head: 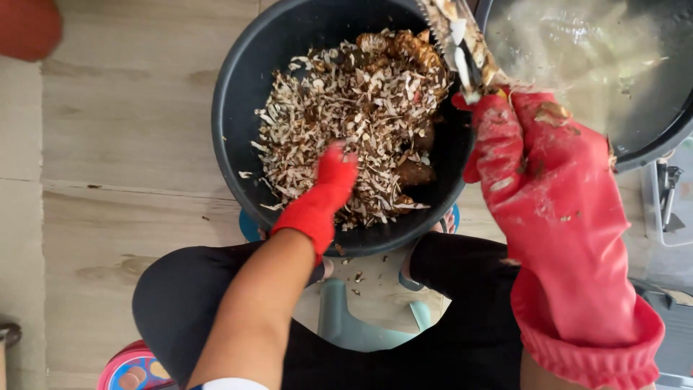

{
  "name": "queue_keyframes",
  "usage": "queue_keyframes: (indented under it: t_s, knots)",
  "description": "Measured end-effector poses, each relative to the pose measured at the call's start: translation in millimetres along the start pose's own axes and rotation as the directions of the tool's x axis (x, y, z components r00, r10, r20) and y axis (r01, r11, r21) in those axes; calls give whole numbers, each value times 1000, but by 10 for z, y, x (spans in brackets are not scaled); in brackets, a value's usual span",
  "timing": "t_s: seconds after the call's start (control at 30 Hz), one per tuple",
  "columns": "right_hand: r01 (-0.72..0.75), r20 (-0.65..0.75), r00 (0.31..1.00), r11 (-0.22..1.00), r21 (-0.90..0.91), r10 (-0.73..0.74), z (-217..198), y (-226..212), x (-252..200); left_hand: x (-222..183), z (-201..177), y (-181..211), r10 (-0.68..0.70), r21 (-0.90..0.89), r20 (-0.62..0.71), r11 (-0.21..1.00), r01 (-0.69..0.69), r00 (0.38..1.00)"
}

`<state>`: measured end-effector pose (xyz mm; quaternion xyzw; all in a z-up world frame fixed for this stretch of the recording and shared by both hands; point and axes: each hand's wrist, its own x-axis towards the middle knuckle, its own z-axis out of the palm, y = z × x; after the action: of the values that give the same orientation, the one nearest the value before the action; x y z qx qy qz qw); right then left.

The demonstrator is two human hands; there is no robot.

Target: A person wearing red rubber gloves uses a knife to peel the skin off a root vegetable over a bin of peels.

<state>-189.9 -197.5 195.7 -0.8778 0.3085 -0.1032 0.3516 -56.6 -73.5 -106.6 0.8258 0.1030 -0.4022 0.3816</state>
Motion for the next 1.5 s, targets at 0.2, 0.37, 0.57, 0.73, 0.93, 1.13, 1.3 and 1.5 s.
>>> queue_keyframes:
  t_s: [0.2, 0.37, 0.57, 0.73, 0.93, 1.13, 1.3, 1.5]
  knots:
    - [62, 50, 997, 991, -118, -56, 69, 60, 16, 354, 1250, -279, 393, 229, 364, 841, -490, 844]
    - [29, 27, 999, 998, -55, -27, 50, 35, 5, 583, 1682, -721, 361, 647, 458, 491, -583, 812]
    - [13, 0, 1000, 999, -39, -13, 97, 95, -53, 331, 1370, -296, 162, 771, 520, 333, -542, 839]
    - [-31, 37, 999, 997, -64, 34, 105, 120, -24, 323, 1301, -499, 251, 650, 563, 454, -609, 788]
    - [-24, 0, 1000, 1000, -7, 24, 62, 187, 44, 124, 526, -170, 407, 183, 323, 859, -479, 854]
    - [-410, 41, 912, 907, 100, 408, 19, -183, 13, -25, -617, 646, 468, -563, 26, 737, -374, 883]
    - [-237, 43, 969, 867, 439, 244, 510, 215, -6, -177, -1319, 814, 598, -922, -172, 183, -342, 783]
    - [-251, 108, 968, 832, 495, 228, 1076, -70, -161, -621, -1532, 785, 222, -971, -170, 126, -201, 960]
